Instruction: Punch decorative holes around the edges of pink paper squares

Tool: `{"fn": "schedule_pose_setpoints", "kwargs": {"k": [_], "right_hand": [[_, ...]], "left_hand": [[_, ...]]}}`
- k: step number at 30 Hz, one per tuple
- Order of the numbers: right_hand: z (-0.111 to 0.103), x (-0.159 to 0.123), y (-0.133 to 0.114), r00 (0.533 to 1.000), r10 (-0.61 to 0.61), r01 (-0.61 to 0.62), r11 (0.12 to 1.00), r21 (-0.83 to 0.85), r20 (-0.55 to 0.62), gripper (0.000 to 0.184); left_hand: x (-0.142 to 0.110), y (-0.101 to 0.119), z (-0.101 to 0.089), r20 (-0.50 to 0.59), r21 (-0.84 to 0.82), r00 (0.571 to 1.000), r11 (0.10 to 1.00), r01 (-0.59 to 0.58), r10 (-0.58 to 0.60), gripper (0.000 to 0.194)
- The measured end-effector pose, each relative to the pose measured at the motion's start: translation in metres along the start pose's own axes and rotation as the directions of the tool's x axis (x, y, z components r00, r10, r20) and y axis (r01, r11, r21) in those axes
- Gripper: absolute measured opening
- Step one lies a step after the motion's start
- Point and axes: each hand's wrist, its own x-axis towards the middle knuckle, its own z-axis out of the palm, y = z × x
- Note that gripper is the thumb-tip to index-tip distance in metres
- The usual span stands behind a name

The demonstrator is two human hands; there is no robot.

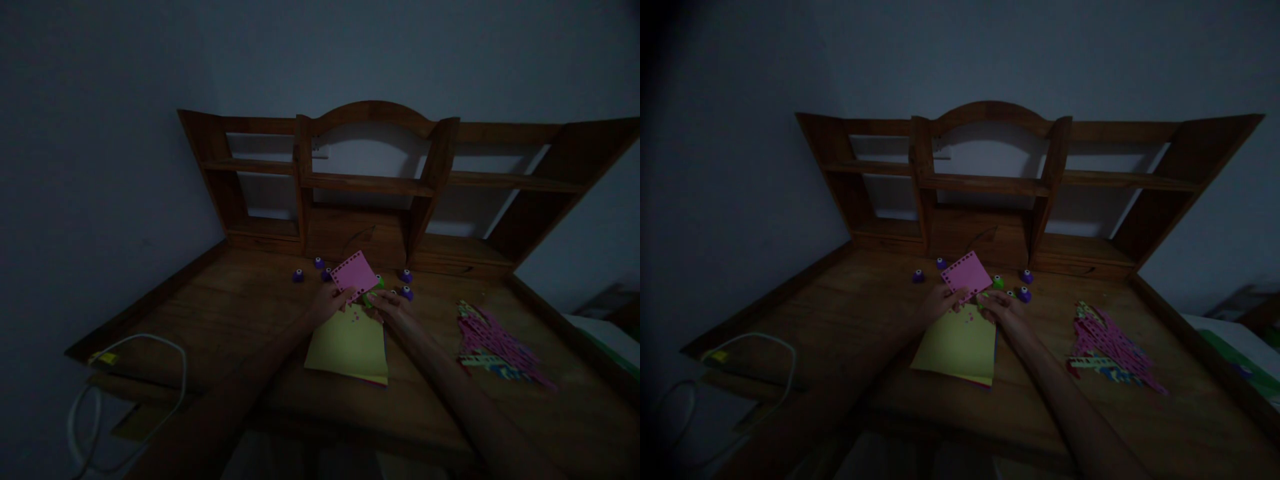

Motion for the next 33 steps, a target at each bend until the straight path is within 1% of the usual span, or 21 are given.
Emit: {"fn": "schedule_pose_setpoints", "kwargs": {"k": [5,9,12,14,18,21,23,26,29,33], "right_hand": [[-0.002,-0.001,-0.001,0.999,-0.048,0.048,0.999,-0.022,0.005,0.029],[-0.002,0.0,0.001,0.998,-0.057,0.057,0.996,-0.063,0.009,0.031],[-0.001,0.001,0.001,0.998,-0.06,0.06,0.997,-0.055,-0.005,0.032],[-0.001,0.001,0.001,0.999,-0.047,0.047,0.998,-0.043,0.002,0.031],[0.0,-0.001,-0.003,0.999,-0.033,0.034,0.999,-0.033,0.039,0.029],[0.001,-0.003,-0.005,0.999,-0.049,0.05,0.998,-0.036,0.024,0.029],[0.002,-0.004,-0.005,0.998,-0.053,0.054,0.997,-0.056,0.021,0.031],[0.001,-0.004,-0.005,0.997,-0.057,0.063,0.992,-0.11,0.051,0.036],[-0.001,-0.002,-0.002,0.995,-0.079,0.087,0.987,-0.137,0.061,0.038],[-0.003,0.002,0.006,0.995,-0.096,0.1,0.985,-0.142,0.037,0.039]], "left_hand": [[0.001,-0.002,-0.001,0.012,0.034,1.0,0.999,0.004,-0.004,0.035],[0.0,0.006,-0.001,0.004,0.003,1.0,1.0,0.03,-0.03,0.032],[-0.001,0.011,-0.001,0.001,-0.015,0.997,0.997,0.078,-0.078,0.032],[-0.001,0.011,-0.001,0.002,-0.026,0.996,0.996,0.087,-0.087,0.032],[-0.001,0.005,-0.001,0.001,-0.043,0.998,0.997,0.058,-0.058,0.033],[0.0,0.001,-0.001,-0.001,-0.023,0.999,0.998,0.053,-0.053,0.033],[0.0,0.001,-0.001,-0.02,-0.017,0.999,0.999,0.047,-0.048,0.033],[0.0,0.004,-0.001,-0.054,-0.011,0.998,0.999,0.042,-0.042,0.032],[0.0,0.007,-0.001,-0.056,0.009,0.998,0.999,0.04,-0.039,0.03],[0.001,0.004,-0.001,-0.055,0.003,0.998,0.999,0.036,-0.035,0.029]]}}
